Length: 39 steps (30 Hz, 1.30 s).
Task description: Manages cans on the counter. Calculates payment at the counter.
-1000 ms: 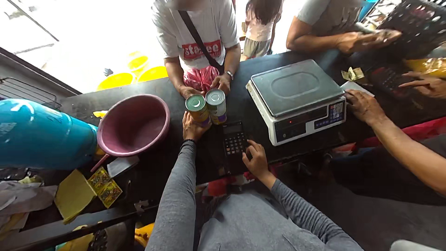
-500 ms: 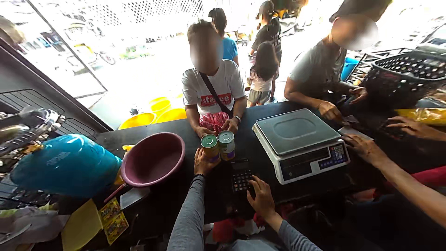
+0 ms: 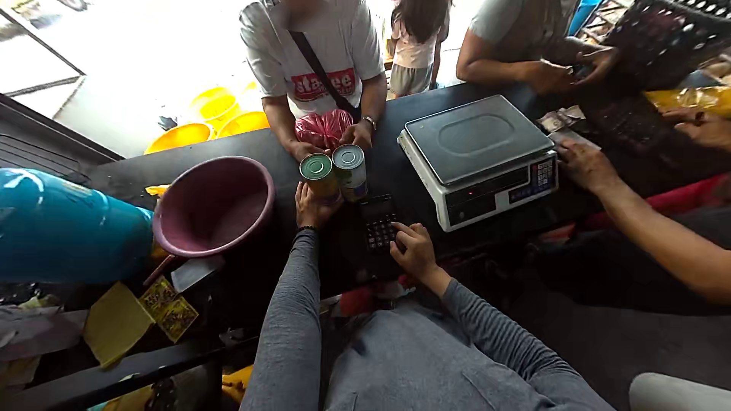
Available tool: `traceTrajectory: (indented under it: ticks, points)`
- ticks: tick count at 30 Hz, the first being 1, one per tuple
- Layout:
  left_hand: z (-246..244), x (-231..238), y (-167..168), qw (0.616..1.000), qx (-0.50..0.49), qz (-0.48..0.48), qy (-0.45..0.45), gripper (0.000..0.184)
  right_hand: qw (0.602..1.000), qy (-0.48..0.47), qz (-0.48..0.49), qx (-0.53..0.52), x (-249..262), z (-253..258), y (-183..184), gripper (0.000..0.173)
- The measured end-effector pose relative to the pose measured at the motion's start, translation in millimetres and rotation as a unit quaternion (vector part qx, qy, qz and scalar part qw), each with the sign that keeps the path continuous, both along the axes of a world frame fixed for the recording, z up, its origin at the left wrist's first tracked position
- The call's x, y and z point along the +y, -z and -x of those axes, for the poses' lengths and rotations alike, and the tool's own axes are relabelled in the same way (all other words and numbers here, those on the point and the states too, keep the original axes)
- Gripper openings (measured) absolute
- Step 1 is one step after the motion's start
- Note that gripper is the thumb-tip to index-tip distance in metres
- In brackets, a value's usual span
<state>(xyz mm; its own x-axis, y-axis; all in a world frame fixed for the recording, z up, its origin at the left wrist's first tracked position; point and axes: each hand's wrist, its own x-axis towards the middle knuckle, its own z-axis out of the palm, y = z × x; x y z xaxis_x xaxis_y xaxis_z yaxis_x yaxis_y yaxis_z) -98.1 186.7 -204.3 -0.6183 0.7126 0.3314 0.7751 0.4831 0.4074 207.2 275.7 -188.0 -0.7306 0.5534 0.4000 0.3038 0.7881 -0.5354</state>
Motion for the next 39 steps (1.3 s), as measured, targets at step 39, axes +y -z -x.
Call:
traceTrajectory:
  ticks: [39]
  points:
    - [-25, -1, -29, 0.989, -0.118, -0.085, 0.004, 0.107, 0.981, 0.08, 0.172, 0.03, 34, -70, -10, 0.03]
